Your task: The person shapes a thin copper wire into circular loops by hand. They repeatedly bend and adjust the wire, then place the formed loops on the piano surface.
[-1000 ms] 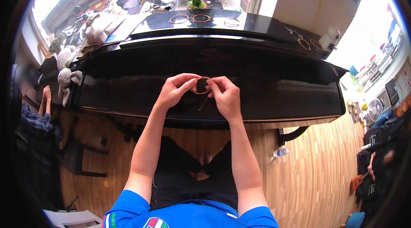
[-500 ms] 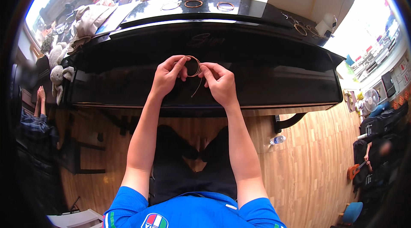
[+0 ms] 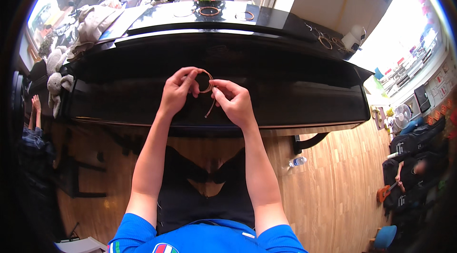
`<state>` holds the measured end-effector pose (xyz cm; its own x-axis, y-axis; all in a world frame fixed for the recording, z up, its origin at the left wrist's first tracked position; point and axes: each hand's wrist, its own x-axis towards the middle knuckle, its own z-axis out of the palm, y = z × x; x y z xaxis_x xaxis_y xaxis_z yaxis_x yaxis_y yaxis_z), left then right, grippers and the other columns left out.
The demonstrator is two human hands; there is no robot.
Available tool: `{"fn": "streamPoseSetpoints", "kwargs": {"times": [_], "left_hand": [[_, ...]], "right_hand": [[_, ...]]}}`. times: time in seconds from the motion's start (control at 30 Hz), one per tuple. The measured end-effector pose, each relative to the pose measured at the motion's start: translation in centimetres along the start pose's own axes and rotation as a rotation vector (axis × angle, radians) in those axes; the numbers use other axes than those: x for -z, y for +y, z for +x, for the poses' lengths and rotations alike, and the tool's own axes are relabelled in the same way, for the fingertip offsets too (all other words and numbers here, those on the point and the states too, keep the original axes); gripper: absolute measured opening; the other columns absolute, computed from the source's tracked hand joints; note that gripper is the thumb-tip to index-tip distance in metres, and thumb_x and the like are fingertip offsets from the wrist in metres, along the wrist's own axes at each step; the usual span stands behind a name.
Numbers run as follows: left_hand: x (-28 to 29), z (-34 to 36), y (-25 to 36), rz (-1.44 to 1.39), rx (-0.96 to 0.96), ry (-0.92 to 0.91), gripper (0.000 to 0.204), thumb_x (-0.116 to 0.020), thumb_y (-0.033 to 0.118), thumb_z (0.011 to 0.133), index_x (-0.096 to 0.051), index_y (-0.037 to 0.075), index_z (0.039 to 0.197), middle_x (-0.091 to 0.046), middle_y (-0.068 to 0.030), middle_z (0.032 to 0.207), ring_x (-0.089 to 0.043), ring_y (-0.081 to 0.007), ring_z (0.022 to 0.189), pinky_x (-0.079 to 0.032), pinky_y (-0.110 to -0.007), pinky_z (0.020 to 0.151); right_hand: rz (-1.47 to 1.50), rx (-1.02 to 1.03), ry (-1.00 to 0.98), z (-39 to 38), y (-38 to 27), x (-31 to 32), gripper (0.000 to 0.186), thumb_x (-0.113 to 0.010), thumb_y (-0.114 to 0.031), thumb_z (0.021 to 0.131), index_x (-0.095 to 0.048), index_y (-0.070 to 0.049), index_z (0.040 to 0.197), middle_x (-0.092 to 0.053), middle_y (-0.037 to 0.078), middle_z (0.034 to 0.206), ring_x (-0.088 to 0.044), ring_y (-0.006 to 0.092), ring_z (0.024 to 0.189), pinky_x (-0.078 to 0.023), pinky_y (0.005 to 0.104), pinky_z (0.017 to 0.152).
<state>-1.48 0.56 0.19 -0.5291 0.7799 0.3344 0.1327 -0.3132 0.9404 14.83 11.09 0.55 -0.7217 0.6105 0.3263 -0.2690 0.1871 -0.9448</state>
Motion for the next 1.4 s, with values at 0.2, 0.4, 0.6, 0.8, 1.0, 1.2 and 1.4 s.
{"fn": "streamPoseSetpoints", "kwargs": {"times": [0.2, 0.4, 0.6, 0.8, 1.0, 1.2, 1.4], "left_hand": [[0.2, 0.3, -0.5, -0.081, -0.066, 0.053, 0.026, -0.059, 0.021, 0.104, -0.067, 0.0, 0.115, -0.068, -0.0044, 0.08, -0.063, -0.0096, 0.065, -0.051, -0.023, 0.064], [0.4, 0.2, -0.3, -0.031, -0.066, -0.043, 0.027, -0.058, 0.022, 0.104, -0.066, -0.002, 0.114, -0.071, -0.007, 0.086, -0.071, -0.0138, 0.078, -0.054, -0.027, 0.078], [0.5, -0.1, -0.2, -0.036, -0.086, -0.225, 0.024, -0.054, 0.017, 0.106, -0.066, -0.001, 0.116, -0.073, -0.0101, 0.108, -0.07, -0.0151, 0.093, -0.055, -0.031, 0.088], [-0.4, -0.4, 1.0, 0.05, -0.038, -0.221, 0.023, -0.067, 0.009, 0.097, -0.066, -0.001, 0.118, -0.074, -0.0108, 0.107, -0.071, -0.0168, 0.099, -0.056, -0.029, 0.088], [-0.2, -0.5, 0.7, 0.115, 0.016, -0.189, 0.042, -0.069, 0.006, 0.095, -0.054, 0.0, 0.133, -0.075, -0.0115, 0.105, -0.071, -0.0161, 0.1, -0.055, -0.029, 0.089], [-1.1, 0.0, 0.8, 0.152, 0.038, -0.198, 0.055, -0.065, 0.008, 0.097, -0.044, 0.002, 0.148, -0.075, -0.0118, 0.106, -0.07, -0.0147, 0.097, -0.055, -0.028, 0.087], [-1.4, -0.4, 0.8, 0.217, 0.0, -0.231, 0.03, -0.066, 0.01, 0.097, -0.066, -0.001, 0.126, -0.075, -0.0104, 0.104, -0.071, -0.0151, 0.099, -0.056, -0.027, 0.086]], "right_hand": [[-0.249, 0.051, -0.003, 0.1, 0.8, 0.2, 0.013, -0.069, -0.01, 0.095, -0.074, -0.001, 0.103, -0.067, 0.001, 0.077, -0.06, 0.0051, 0.069, -0.048, 0.0214, 0.062], [-0.096, 0.019, 0.05, 0.4, 0.6, 0.3, 0.021, -0.064, -0.01, 0.099, -0.066, 0.003, 0.114, -0.074, 0.009, 0.09, -0.071, 0.014, 0.083, -0.057, 0.026, 0.076], [-0.158, 0.145, 0.017, 0.2, 0.4, 0.1, 0.029, -0.065, -0.009, 0.097, -0.065, 0.005, 0.123, -0.075, 0.015, 0.107, -0.072, 0.0198, 0.102, -0.056, 0.0302, 0.092], [-0.127, 0.074, 0.1, 0.5, 1.4, 0.4, 0.025, -0.063, -0.008, 0.097, -0.068, 0.004, 0.119, -0.075, 0.014, 0.108, -0.072, 0.0179, 0.1, -0.056, 0.0288, 0.09], [-0.136, 0.117, 0.094, 0.3, 1.0, 0.0, 0.026, -0.056, -0.002, 0.097, -0.067, 0.004, 0.12, -0.074, 0.015, 0.112, -0.072, 0.019, 0.101, -0.056, 0.0282, 0.09], [-0.057, 0.148, 0.061, 0.4, 0.9, 0.3, 0.024, -0.058, -0.005, 0.1, -0.067, 0.003, 0.121, -0.074, 0.014, 0.109, -0.071, 0.0172, 0.1, -0.056, 0.0283, 0.089], [-0.179, 0.211, 0.115, 0.2, 0.4, 0.2, 0.03, -0.059, -0.01, 0.1, -0.065, -0.001, 0.129, -0.074, 0.016, 0.104, -0.072, 0.0182, 0.093, -0.055, 0.0293, 0.084]]}}
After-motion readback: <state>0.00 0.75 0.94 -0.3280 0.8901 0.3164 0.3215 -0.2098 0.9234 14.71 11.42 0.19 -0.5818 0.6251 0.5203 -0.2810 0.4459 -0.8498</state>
